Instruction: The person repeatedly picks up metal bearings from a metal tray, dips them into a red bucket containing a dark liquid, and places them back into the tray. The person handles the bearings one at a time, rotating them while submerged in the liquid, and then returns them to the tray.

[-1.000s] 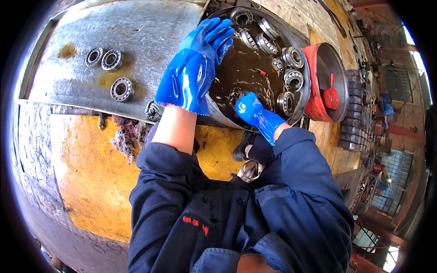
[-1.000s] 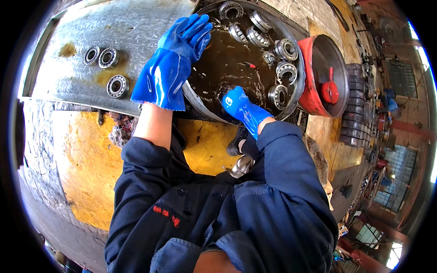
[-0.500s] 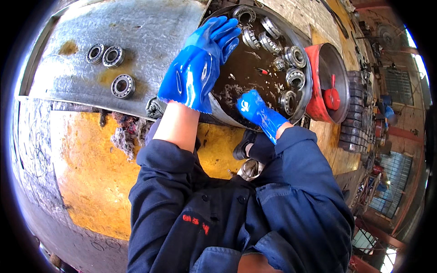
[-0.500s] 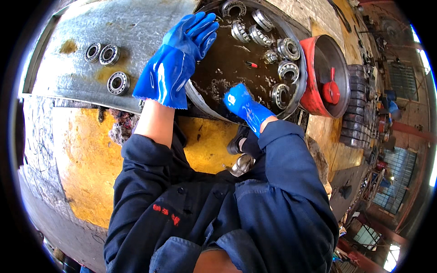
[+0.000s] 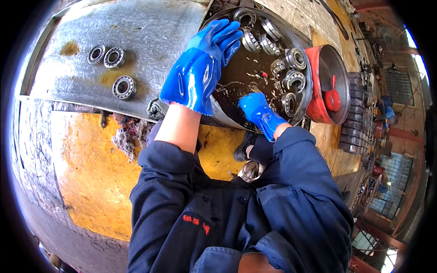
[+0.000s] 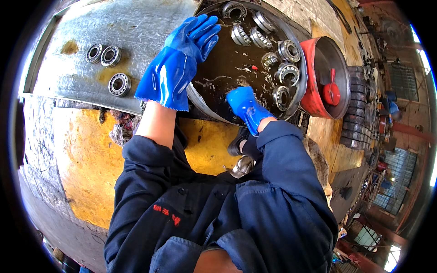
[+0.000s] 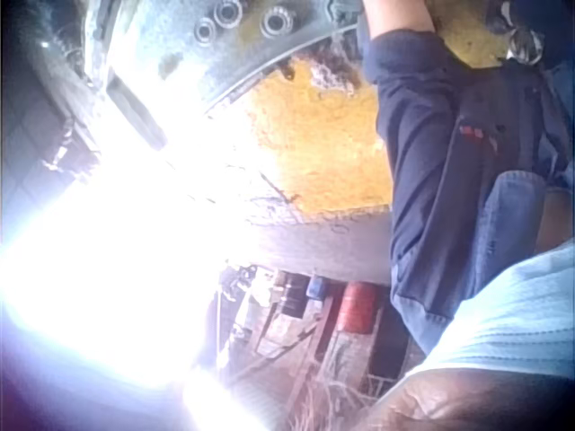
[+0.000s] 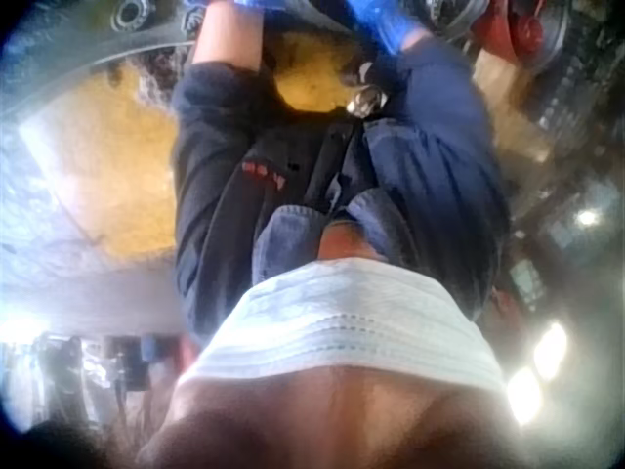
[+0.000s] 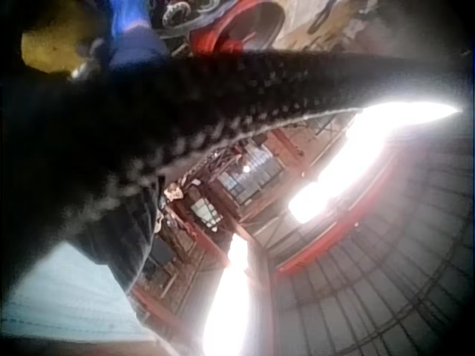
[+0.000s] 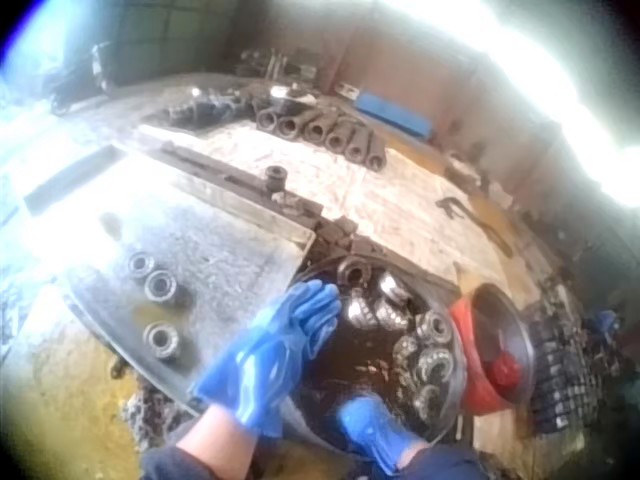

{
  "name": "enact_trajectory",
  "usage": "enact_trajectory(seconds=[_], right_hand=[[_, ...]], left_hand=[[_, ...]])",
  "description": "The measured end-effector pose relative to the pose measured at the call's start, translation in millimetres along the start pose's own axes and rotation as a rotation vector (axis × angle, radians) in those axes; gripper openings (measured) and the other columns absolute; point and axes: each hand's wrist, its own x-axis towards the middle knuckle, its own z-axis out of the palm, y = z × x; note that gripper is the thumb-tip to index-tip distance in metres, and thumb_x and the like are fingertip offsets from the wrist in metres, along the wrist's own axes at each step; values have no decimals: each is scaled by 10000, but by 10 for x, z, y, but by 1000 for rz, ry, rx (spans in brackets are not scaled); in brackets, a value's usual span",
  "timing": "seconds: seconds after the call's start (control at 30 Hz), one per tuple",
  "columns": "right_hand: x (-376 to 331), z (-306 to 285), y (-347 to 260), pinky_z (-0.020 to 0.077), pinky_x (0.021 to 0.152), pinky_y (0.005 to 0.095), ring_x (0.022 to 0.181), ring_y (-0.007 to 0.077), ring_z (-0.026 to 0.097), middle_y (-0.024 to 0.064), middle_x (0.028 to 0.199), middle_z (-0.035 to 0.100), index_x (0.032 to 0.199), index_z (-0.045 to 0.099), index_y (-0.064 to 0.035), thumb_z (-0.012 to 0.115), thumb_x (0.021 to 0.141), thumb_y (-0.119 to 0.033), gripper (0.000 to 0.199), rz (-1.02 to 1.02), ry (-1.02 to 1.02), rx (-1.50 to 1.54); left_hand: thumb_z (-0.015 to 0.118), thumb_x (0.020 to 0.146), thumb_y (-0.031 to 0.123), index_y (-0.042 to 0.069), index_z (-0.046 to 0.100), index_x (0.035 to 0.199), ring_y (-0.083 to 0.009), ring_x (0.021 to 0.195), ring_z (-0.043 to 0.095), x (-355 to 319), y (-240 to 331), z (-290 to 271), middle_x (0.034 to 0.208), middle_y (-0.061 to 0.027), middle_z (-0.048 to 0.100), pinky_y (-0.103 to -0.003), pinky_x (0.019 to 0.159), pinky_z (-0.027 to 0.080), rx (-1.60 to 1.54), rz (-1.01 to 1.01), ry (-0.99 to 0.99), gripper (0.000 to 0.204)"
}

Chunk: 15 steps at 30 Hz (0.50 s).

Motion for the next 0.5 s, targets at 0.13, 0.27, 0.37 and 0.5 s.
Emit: enact_trajectory(seconds=[0.13,0.27,0.37,0.5], right_hand=[[25,114,-36,539,809,500,907,384,698,216,896,710,857,729,-51,649,772,-207,196,460,-58,504],[20,29,-121,521,675,464,801,349,713,149,810,726,805,754,-112,662,761,-158,112,87,-22,-14],[58,303,-33,506,642,425,763,303,716,111,770,725,806,759,-142,677,745,-146,102,-148,17,-176],[-10,279,111,550,701,442,875,322,719,160,887,735,808,762,-119,677,742,-171,119,190,87,351]], left_hand=[[466,1046,297,25,535,1303,-322,1187,628,-28,14,25,1313,-178,621,-402,960,557,15,-3,35,381],[469,1048,308,41,542,1306,-311,1161,641,-14,8,49,1306,-172,626,-388,935,561,2,-39,21,379],[483,1046,319,45,534,1325,-298,1165,635,3,-11,82,1314,-166,622,-379,927,556,-30,-67,0,394],[491,1044,305,36,514,1346,-316,1160,637,-85,-3,56,1324,-186,609,-386,940,552,21,25,-30,405]])
